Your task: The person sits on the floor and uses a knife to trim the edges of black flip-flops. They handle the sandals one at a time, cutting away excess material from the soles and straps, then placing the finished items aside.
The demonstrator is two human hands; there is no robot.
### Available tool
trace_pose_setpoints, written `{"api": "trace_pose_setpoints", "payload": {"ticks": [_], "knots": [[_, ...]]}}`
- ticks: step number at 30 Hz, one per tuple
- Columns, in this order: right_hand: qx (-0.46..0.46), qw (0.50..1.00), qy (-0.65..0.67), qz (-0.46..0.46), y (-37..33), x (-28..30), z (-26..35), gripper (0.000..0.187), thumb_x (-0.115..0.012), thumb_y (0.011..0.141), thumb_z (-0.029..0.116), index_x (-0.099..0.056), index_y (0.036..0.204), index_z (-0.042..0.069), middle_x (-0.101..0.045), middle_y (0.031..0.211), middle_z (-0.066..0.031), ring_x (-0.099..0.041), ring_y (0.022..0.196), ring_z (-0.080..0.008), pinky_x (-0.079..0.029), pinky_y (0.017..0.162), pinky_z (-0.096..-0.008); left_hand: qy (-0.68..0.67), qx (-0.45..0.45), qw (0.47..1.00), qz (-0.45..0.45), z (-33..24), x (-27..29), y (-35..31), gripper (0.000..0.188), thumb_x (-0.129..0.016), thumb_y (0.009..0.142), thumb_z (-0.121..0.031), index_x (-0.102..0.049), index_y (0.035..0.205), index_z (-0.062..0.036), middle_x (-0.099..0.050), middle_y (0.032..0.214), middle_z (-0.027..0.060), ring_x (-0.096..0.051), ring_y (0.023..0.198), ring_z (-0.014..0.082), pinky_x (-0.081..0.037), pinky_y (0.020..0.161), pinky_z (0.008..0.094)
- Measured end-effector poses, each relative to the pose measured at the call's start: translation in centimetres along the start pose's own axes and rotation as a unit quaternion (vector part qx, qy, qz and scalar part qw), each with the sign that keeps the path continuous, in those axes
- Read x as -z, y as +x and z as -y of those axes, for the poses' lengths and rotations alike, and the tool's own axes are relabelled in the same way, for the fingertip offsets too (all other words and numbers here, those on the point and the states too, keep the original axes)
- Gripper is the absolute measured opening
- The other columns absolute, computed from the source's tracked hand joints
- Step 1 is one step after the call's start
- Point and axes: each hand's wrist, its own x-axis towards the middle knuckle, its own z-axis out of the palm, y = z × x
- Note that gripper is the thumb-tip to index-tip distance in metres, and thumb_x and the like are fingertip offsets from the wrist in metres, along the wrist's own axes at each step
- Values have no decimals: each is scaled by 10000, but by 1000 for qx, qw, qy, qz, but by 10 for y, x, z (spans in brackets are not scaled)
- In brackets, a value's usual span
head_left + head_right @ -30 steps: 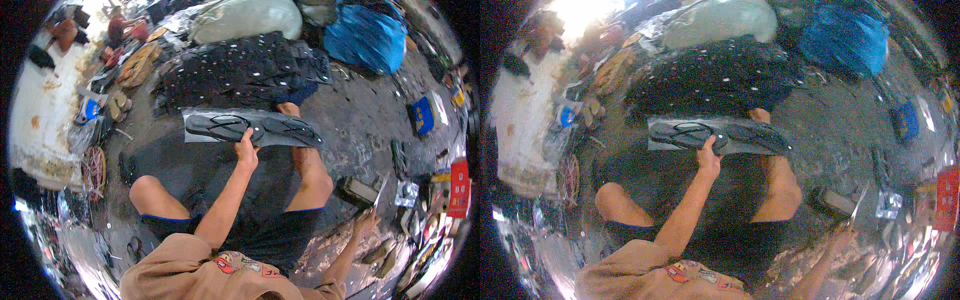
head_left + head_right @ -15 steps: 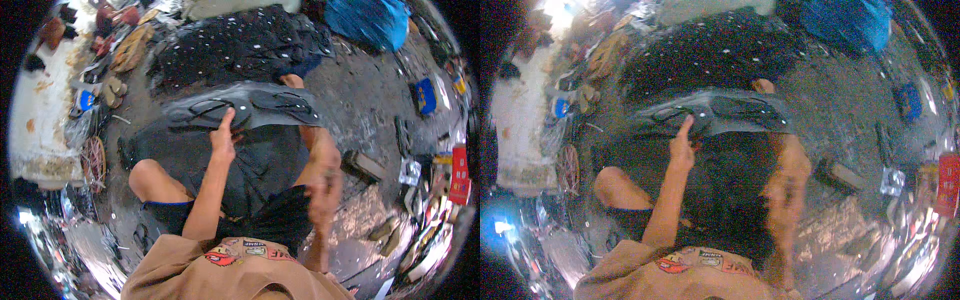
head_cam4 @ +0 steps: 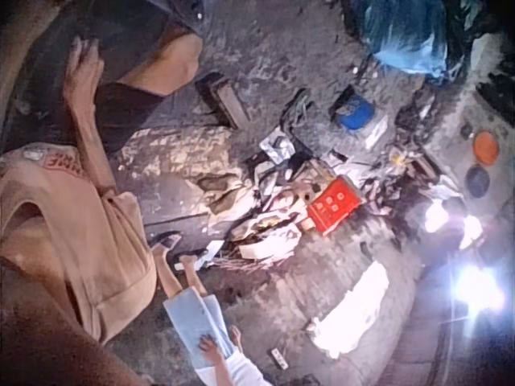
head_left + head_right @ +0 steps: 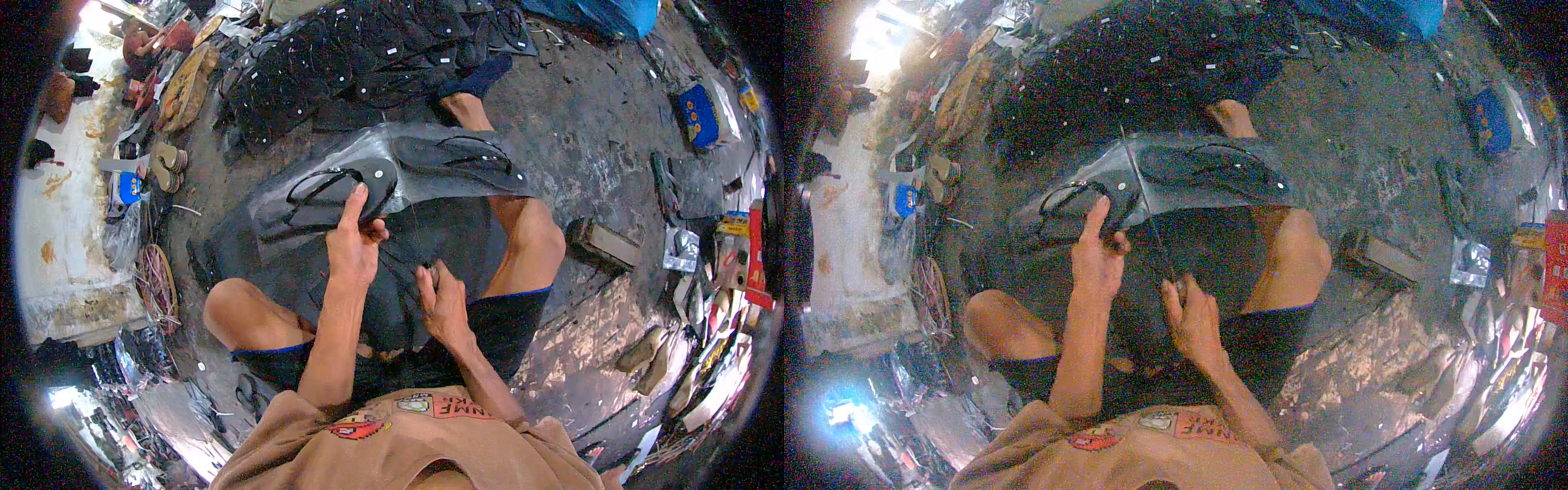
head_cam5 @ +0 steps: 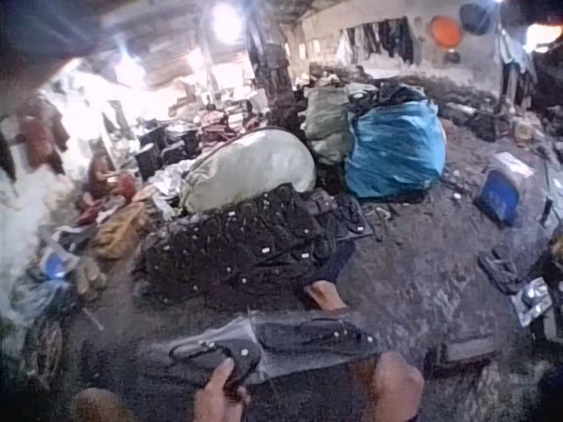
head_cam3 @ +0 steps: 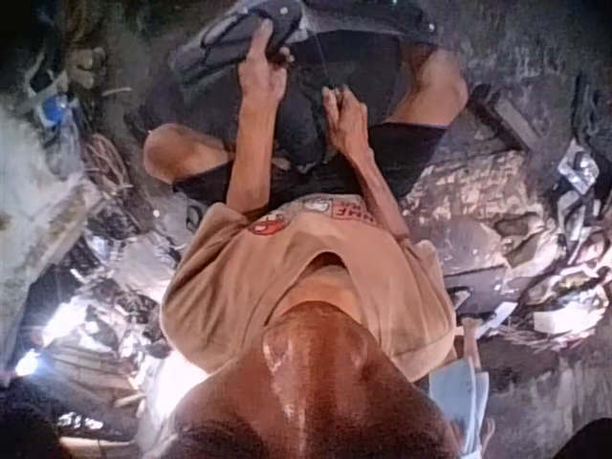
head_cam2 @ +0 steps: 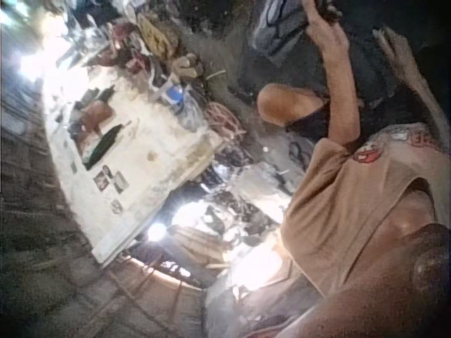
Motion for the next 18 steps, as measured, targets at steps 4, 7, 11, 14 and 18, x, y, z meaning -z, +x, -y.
{"api": "trace_pose_setpoints", "payload": {"ticks": [4, 7, 11, 14, 18], "knots": [[84, 993, 49, -65, 37, -1, 6, 432, -560, 1079, 313, -521, 830, -37, -445, 605, -145, -365, 552, -204, -334, 543, -417, 18, 24, 999, 15, 1, -6, -6, 208, -814, 906, -245, -709, 1046, -131, -719, 920, 6, -620, 662, 120, -468, 512, 249], [45, 998, 31, 19, 58, 12, 9, 445, -559, 1069, 369, -618, 970, -60, -595, 748, -221, -561, 705, -374, -440, 653, -488, 30, 27, 999, 12, 0, -4, -6, 231, -809, 909, -254, -708, 1061, -112, -710, 902, 36, -611, 656, 122, -461, 510, 250], [28, 994, 25, 101, 80, 13, 14, 414, -574, 1054, 347, -670, 1154, -43, -705, 911, -258, -672, 767, -418, -508, 716, -515, 33, 13, 999, 22, -5, 7, -6, 269, -804, 919, -285, -726, 1056, -67, -705, 836, 57, -583, 579, 118, -456, 513, 275], [299, 950, 6, -87, 123, -20, -31, 370, -542, 1060, 301, -657, 1194, -24, -701, 1031, -247, -667, 788, -386, -520, 723, -500, 59, 18, 996, 61, 3, 2, -18, 289, -790, 920, -254, -713, 1101, -43, -721, 900, 76, -597, 600, 120, -465, 525, 281], [61, 973, 203, 92, 142, -19, 22, 511, -434, 1082, 454, -679, 1123, 8, -666, 870, -122, -637, 699, -240, -486, 598, -400, 160, -23, 982, 95, -15, 50, -60, 432, -780, 894, -195, -661, 1258, 4, -736, 1084, 119, -644, 663, 135, -490, 543, 284]]}}
